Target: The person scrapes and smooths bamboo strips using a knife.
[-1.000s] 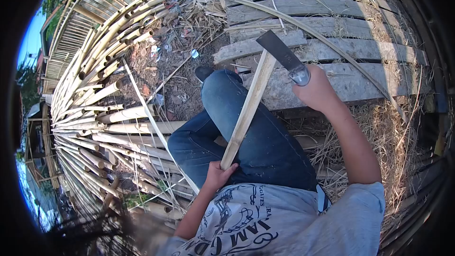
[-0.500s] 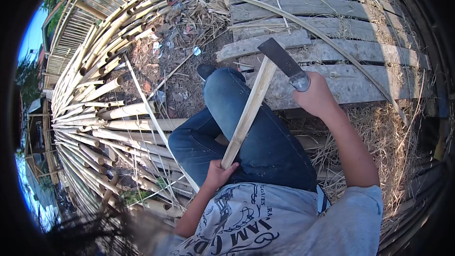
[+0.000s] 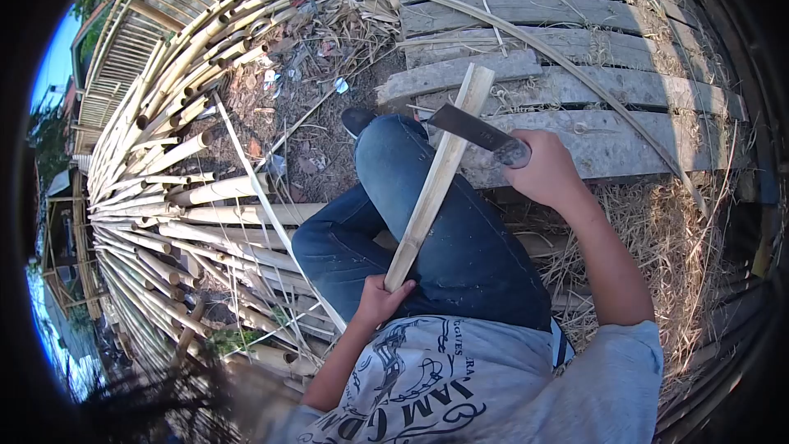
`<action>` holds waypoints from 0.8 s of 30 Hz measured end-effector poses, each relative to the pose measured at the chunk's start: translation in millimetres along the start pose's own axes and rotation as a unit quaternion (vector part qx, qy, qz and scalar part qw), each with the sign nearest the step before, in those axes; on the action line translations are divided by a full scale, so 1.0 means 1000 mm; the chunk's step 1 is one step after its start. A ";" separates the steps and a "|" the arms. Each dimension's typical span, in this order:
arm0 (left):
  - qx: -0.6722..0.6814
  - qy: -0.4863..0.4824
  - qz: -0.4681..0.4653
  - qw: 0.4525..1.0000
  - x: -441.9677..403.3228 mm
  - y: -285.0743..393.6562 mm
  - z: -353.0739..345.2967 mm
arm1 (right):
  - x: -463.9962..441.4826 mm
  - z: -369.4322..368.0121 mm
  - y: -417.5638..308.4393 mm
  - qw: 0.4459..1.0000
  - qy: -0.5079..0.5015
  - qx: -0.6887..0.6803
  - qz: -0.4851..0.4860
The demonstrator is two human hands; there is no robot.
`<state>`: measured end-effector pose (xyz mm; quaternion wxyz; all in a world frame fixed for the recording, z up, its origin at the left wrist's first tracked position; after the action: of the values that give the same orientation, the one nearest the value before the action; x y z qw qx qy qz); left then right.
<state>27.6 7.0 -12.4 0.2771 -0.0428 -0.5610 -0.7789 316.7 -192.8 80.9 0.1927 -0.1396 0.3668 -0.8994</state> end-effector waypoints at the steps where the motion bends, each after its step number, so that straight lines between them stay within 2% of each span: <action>1: 0.010 -0.005 -0.003 1.000 -0.002 0.001 -0.001 | 0.001 -0.004 0.003 1.000 -0.002 0.003 0.000; 3: 0.005 -0.001 -0.009 1.000 0.000 -0.003 -0.001 | 0.001 -0.019 0.009 0.993 -0.023 -0.072 -0.093; 5: -0.013 -0.007 0.014 1.000 0.001 -0.004 0.004 | 0.014 -0.031 0.003 0.991 -0.093 0.094 0.004; 7: -0.004 -0.010 0.026 1.000 -0.002 0.003 0.005 | 0.014 -0.025 -0.007 0.991 -0.097 0.095 -0.004; 9: 0.015 -0.014 0.046 0.999 0.002 0.000 0.001 | 0.008 -0.026 0.004 0.999 0.018 0.036 -0.021; 10: 0.011 -0.012 0.039 0.999 0.000 -0.004 0.000 | 0.007 -0.033 0.011 0.994 0.036 -0.065 -0.078; 11: 0.003 -0.009 0.031 0.999 -0.001 -0.005 0.001 | 0.010 -0.039 0.011 0.994 0.036 -0.065 -0.076; 13: 0.017 0.002 0.032 0.999 0.000 -0.001 0.004 | 0.023 -0.051 0.005 1.000 -0.006 0.023 0.002; 14: 0.018 0.000 0.039 0.999 0.000 -0.002 0.004 | 0.023 -0.051 0.004 0.995 -0.073 0.067 0.022; 17: 0.029 -0.003 0.053 0.998 0.001 -0.004 0.003 | 0.012 -0.031 -0.006 0.998 -0.043 0.033 -0.011; 18: 0.023 -0.008 0.064 0.998 0.000 -0.005 0.002 | 0.006 -0.034 0.001 0.997 0.023 -0.062 -0.039; 21: 0.016 0.000 0.072 0.997 0.003 -0.005 0.002 | 0.012 -0.053 0.004 0.998 0.000 -0.057 -0.017; 22: 0.013 0.008 0.070 0.997 0.003 -0.006 0.004 | 0.017 -0.053 -0.001 0.998 0.004 0.044 0.054; 24: 0.019 0.006 0.075 0.997 0.001 -0.005 0.003 | 0.008 -0.036 -0.008 0.997 -0.023 0.061 0.038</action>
<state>23.9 10.3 -14.9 0.3389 -0.0747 -0.5692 -0.7453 293.4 -169.5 63.1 0.2435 -0.1342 0.3116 -0.9086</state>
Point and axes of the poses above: each hand's wrist, its own x-axis away from the middle knuckle, its own z-axis out of the back of the hand, y = z × x, the point moved 2 cm from there along -x, towards the middle knuckle, and after that the axes turned 6 degrees about y, right-handed, at the moved point
